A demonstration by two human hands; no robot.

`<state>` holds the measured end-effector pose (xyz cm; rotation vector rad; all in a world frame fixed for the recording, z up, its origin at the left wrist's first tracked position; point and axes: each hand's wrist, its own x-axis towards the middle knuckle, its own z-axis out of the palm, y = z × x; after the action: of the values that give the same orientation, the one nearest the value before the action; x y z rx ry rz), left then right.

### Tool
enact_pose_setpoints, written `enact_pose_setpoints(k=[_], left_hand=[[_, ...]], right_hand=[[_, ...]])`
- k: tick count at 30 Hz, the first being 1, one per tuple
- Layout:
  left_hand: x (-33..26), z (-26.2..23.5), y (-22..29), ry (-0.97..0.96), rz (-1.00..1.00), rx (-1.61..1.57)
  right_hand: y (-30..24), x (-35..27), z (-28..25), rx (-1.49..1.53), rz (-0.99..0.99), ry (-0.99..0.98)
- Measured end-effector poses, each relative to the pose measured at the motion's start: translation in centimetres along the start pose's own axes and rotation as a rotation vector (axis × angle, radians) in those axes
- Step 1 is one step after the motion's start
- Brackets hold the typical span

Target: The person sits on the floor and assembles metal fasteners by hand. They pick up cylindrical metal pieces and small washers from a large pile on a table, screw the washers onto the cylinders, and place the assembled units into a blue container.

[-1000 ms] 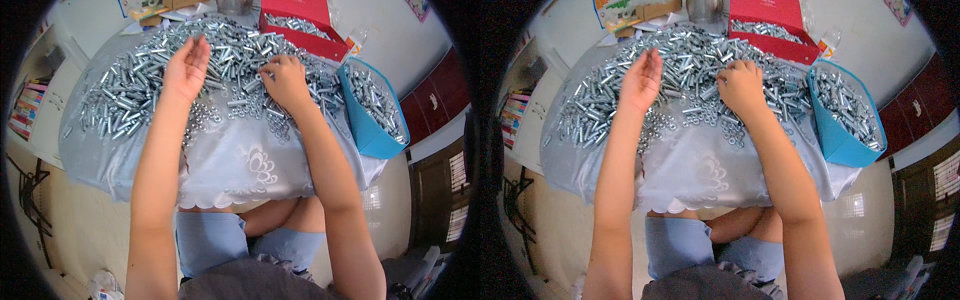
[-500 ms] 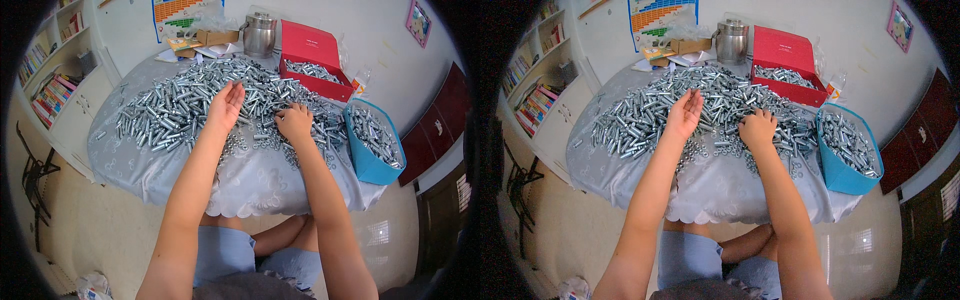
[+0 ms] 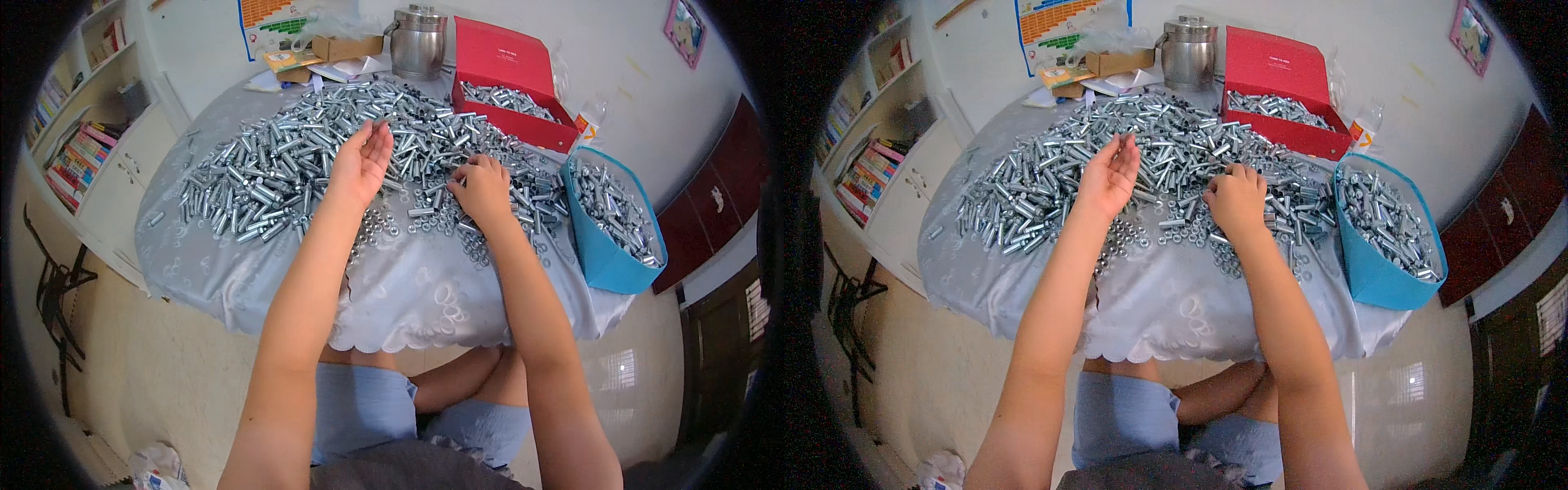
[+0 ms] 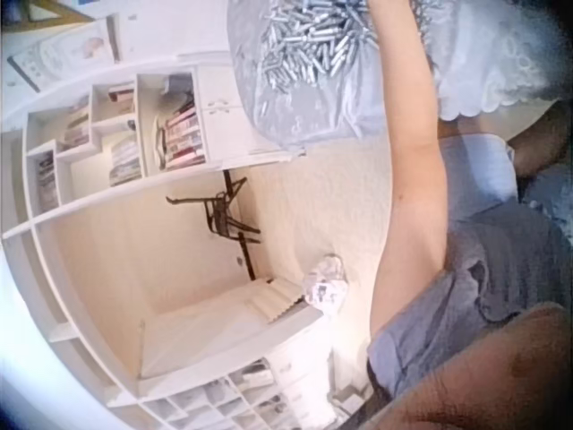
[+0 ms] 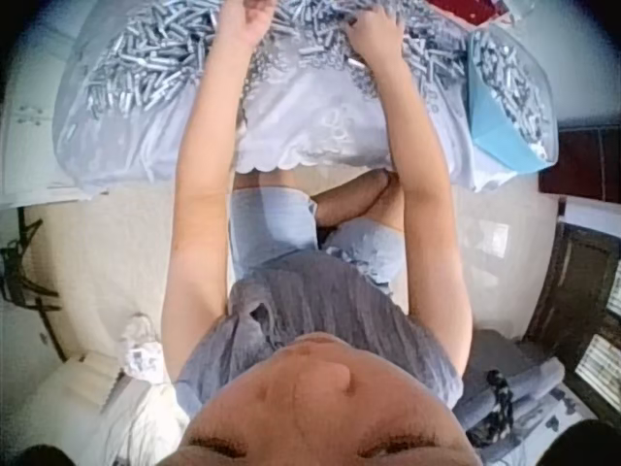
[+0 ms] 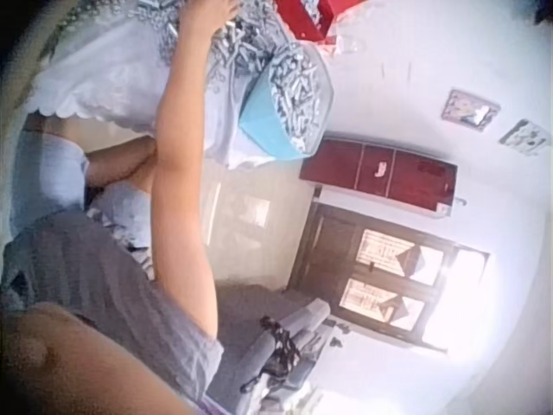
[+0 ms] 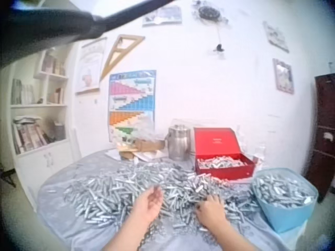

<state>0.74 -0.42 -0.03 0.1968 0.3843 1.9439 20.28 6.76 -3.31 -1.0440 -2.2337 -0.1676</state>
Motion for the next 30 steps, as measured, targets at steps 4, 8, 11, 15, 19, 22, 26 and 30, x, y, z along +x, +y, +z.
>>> enact_pose_setpoints(k=[4, 8, 11, 15, 19, 22, 26, 30], left_hand=[[0.0, 0.0, 0.0, 0.021, 0.001, 0.02], [0.1, 0.1, 0.0, 0.033, 0.003, 0.02], [-0.1, 0.0, 0.1, 0.024, 0.011, 0.017], [0.2, -0.2, 0.2, 0.025, 0.006, -0.009], [0.3, -0.3, 0.2, 0.034, -0.011, -0.023], [0.2, -0.2, 0.2, 0.022, -0.022, -0.022], [0.2, 0.0, 0.1, 0.02, -0.023, -0.013], [0.3, -0.2, 0.1, -0.006, -0.025, -0.015]], right_hand=[[0.1, 0.0, 0.2, 0.026, 0.0, 0.006], [0.4, 0.1, 0.3, 0.108, -0.047, 0.086], [0.1, 0.4, 0.1, 0.172, -0.084, 0.064], [0.1, 1.1, -0.1, 0.262, -0.155, -0.131], [0.6, 1.0, 0.8, 0.221, -0.231, 0.011], [0.5, 1.0, 0.7, 0.188, -0.205, -0.039], [0.3, 1.2, 1.0, 0.129, -0.121, -0.115], [0.0, 1.4, 0.8, 0.124, -0.076, -0.152]])
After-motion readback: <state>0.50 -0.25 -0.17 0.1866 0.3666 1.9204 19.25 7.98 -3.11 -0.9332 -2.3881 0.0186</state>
